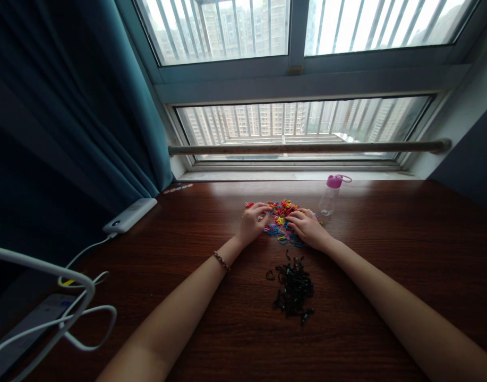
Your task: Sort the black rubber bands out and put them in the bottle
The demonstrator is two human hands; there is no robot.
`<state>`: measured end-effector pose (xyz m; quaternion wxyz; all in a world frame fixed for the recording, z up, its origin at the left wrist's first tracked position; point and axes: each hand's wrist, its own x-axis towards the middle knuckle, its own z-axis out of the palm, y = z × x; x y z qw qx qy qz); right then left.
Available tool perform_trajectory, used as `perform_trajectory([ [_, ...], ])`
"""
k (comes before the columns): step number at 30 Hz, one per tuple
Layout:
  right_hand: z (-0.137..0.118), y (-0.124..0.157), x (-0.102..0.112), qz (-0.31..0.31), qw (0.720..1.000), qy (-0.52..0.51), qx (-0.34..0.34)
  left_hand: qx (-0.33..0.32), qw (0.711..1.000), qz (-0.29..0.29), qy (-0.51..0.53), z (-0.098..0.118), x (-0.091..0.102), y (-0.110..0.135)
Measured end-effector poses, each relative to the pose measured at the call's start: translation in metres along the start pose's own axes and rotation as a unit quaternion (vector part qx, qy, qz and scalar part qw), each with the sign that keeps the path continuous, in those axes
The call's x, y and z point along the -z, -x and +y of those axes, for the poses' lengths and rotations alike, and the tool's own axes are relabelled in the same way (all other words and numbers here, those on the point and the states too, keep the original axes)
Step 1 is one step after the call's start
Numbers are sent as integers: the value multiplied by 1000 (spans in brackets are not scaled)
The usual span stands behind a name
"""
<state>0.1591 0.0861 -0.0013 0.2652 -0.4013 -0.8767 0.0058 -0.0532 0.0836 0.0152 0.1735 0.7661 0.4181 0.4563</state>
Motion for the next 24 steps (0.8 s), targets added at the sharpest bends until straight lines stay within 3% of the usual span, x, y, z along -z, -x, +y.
perform_trajectory([
  [3, 3, -1, -1, 7, 1000, -23, -5, 75, 978, -137, 137, 17, -3, 1],
  [7, 3, -5, 7, 81, 989, -115, -46, 120, 895, -356, 240, 43, -6, 6],
  [9, 2, -6, 12, 116, 974, -170, -90, 115, 871, -412, 241, 57, -7, 8],
  [13, 2, -7, 18, 138, 926, -290, -200, 54, 853, -486, 183, 79, -7, 10],
  [16, 4, -9, 23, 126, 871, -397, -261, 9, 853, -500, 149, 83, -7, 10],
  [19, 5, -13, 38, 58, 815, -504, -280, -9, 868, -482, 117, 75, -5, 6],
  [21, 2, -14, 52, -45, 801, -536, -265, 2, 902, -424, 82, 64, -3, 2],
  [24, -13, -14, 72, -270, 777, -529, -208, 2, 971, -238, -15, 44, -2, -3],
])
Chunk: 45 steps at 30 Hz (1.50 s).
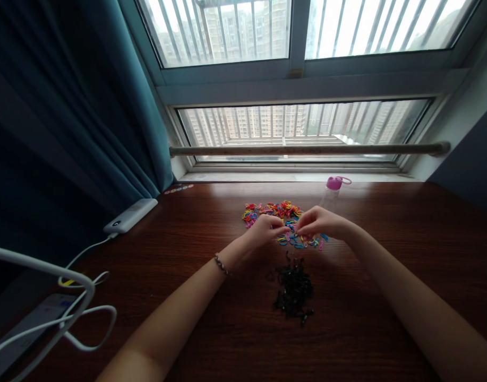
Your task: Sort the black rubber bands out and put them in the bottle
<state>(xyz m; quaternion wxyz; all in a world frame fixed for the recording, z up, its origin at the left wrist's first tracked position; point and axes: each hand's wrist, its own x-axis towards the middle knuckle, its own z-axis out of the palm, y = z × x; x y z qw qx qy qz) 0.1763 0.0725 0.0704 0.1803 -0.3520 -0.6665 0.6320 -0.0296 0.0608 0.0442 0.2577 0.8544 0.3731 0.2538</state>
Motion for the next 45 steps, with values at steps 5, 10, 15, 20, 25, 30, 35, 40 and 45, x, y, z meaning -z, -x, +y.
perform_trajectory([
  [5, -15, 10, -22, -287, 952, 49, -95, -62, 982, 125, -128, -22, -6, 1],
  [10, 8, -9, -8, 6, 995, 97, 14, -102, 975, 56, -191, -23, -9, 6],
  [15, 44, -30, 11, 284, 895, 302, 165, -110, 970, 14, -217, -22, -10, 8],
  [20, 58, -34, 9, 240, 840, 431, 226, -110, 967, 21, -228, -24, -11, 7],
  [25, 59, -32, 8, 218, 818, 478, 234, -106, 975, 84, -176, -30, -11, 4],
  [30, 59, -33, 7, 226, 806, 493, 238, -82, 983, 145, -84, -33, -12, 2],
  [35, 55, -30, 5, 299, 805, 445, 254, 21, 975, 220, 10, -31, -9, 0],
  [40, 48, -23, 4, 304, 773, 495, 256, 89, 957, 133, 243, -23, -1, 2],
  [45, 48, -21, 2, 308, 775, 494, 246, 123, 913, -199, 333, -6, 6, 9],
])
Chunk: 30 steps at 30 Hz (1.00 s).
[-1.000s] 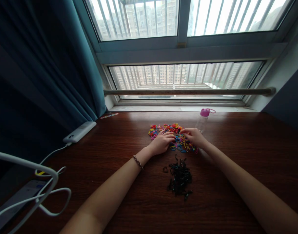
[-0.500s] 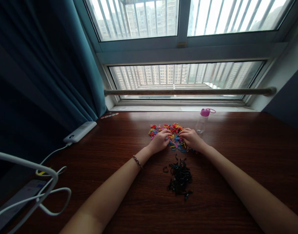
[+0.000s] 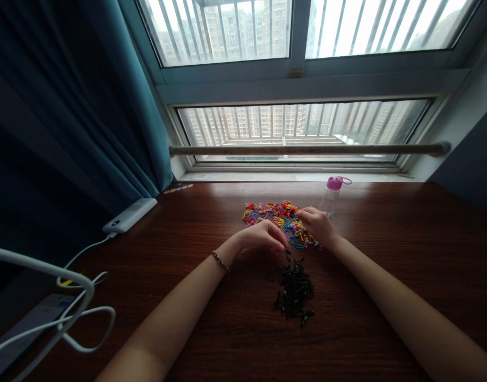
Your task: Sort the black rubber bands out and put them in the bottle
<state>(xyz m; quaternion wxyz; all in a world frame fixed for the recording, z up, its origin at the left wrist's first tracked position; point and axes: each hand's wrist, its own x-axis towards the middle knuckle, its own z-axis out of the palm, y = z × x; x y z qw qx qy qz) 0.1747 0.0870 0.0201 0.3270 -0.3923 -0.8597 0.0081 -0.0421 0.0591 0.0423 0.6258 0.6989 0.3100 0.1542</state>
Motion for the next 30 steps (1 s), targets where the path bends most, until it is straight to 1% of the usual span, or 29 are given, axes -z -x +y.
perform_trajectory([
  [2, -1, -1, -1, 19, 999, -39, -24, 27, 991, -121, -45, 4, -5, 1],
  [3, -1, -1, -1, 30, 997, -62, -41, 30, 983, -166, -68, 6, -7, 0],
  [4, -1, -2, -2, 41, 993, -88, -62, 29, 976, -197, -86, 8, -9, 0],
  [6, -1, -3, -2, 59, 979, -157, -119, 22, 969, -225, -100, 12, -10, -1],
  [7, 0, -4, -2, 61, 965, -204, -155, 20, 968, -228, -101, 14, -10, 0],
  [9, 1, -6, 0, 38, 922, -315, -223, 20, 972, -213, -97, 16, -6, 2],
  [10, 1, -7, 1, 15, 895, -370, -250, 19, 978, -189, -91, 17, -3, 4],
  [11, 0, -7, 3, -15, 868, -418, -269, 16, 985, -151, -83, 16, 1, 5],
  [12, -2, -8, 6, -52, 843, -456, -279, 10, 993, -96, -70, 14, 4, 6],
  [14, -9, -8, 13, -152, 807, -503, -271, -16, 998, 52, -38, 8, 10, 4],
  [15, -14, -8, 17, -218, 789, -516, -252, -34, 990, 131, -26, 3, 13, 2],
  [16, -20, -8, 22, -293, 767, -524, -227, -51, 977, 205, -20, -1, 15, -1],
  [17, -26, -8, 26, -367, 739, -528, -198, -68, 961, 268, -26, -6, 16, -4],
  [18, -31, -8, 29, -428, 709, -533, -173, -81, 942, 322, -44, -10, 17, -7],
  [19, -36, -8, 31, -463, 688, -536, -157, -90, 923, 366, -74, -14, 18, -9],
  [20, -38, -9, 31, -470, 682, -539, -151, -100, 904, 399, -114, -17, 19, -11],
  [21, -38, -9, 29, -446, 697, -540, -156, -112, 886, 419, -163, -19, 19, -12],
  [22, -36, -10, 26, -394, 729, -534, -168, -129, 871, 423, -216, -21, 18, -12],
  [23, -32, -10, 21, -320, 770, -521, -182, -150, 858, 411, -269, -23, 18, -12],
  [25, -20, -10, 9, -148, 850, -463, -203, -189, 842, 345, -368, -24, 15, -11],
  [26, -13, -9, 3, -65, 880, -422, -206, -202, 837, 301, -410, -24, 14, -10],
  [27, -6, -9, -2, -6, 907, -369, -203, -208, 831, 259, -446, -23, 12, -9],
  [28, 0, -8, -7, 31, 929, -313, -195, -207, 826, 222, -476, -23, 10, -9],
  [29, 5, -7, -11, 46, 947, -260, -183, -201, 820, 193, -499, -23, 8, -8],
  [30, 8, -5, -14, 46, 962, -212, -168, -194, 815, 176, -516, -22, 7, -8],
])
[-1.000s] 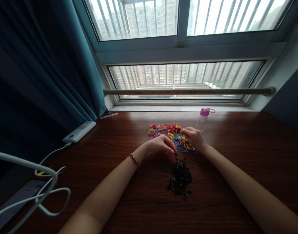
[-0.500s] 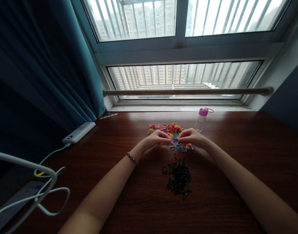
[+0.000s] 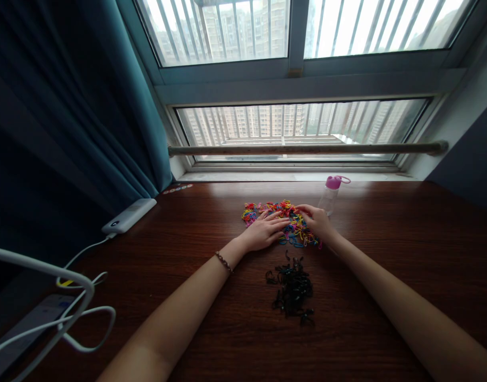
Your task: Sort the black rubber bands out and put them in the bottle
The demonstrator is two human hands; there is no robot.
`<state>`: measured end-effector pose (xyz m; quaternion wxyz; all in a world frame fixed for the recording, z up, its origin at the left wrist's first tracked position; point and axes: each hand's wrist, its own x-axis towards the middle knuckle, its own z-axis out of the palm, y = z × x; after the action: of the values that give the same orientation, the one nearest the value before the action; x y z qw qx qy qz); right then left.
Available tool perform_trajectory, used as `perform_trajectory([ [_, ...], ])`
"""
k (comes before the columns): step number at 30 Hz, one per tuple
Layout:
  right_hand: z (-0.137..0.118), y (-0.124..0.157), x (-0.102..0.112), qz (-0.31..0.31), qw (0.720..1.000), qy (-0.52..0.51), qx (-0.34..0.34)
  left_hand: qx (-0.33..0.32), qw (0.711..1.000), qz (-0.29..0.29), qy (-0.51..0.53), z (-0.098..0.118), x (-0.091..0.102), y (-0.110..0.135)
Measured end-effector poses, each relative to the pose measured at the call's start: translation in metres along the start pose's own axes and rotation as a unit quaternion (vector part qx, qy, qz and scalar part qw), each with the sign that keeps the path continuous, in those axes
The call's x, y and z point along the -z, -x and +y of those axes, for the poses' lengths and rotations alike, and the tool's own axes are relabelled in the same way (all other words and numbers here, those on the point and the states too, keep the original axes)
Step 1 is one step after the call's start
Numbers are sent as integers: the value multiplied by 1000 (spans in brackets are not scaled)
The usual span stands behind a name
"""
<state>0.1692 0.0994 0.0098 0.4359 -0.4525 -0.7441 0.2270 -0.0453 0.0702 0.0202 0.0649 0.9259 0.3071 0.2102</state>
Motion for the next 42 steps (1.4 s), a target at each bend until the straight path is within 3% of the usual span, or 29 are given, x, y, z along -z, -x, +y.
perform_trajectory([
  [3, 7, 3, -5, -22, 993, 102, 51, 13, 999, -13, -27, 2, 0, 0],
  [8, 12, 8, -13, -74, 968, 202, 129, 46, 997, 32, -47, -1, 0, -1],
  [14, 12, 8, -11, -74, 963, 219, 140, 78, 988, 104, -78, -7, -4, 0],
  [18, 3, 5, -7, -17, 987, 128, 98, 84, 983, 134, -93, -8, -4, 1],
  [22, -6, 3, 0, 29, 999, -9, -24, 71, 982, 152, -90, -9, -5, 1],
  [26, -14, 4, 4, -16, 990, -115, -75, 61, 979, 179, -81, -7, -7, 0],
  [32, -29, 6, 0, -104, 981, -162, -32, 37, 979, 187, -73, -2, -7, -2],
  [37, -35, 9, -6, -111, 958, -254, -72, 27, 981, 175, -75, 1, -6, -1],
  [42, -29, 8, -7, -26, 899, -405, -164, -5, 989, 146, -39, 9, 4, -3],
])
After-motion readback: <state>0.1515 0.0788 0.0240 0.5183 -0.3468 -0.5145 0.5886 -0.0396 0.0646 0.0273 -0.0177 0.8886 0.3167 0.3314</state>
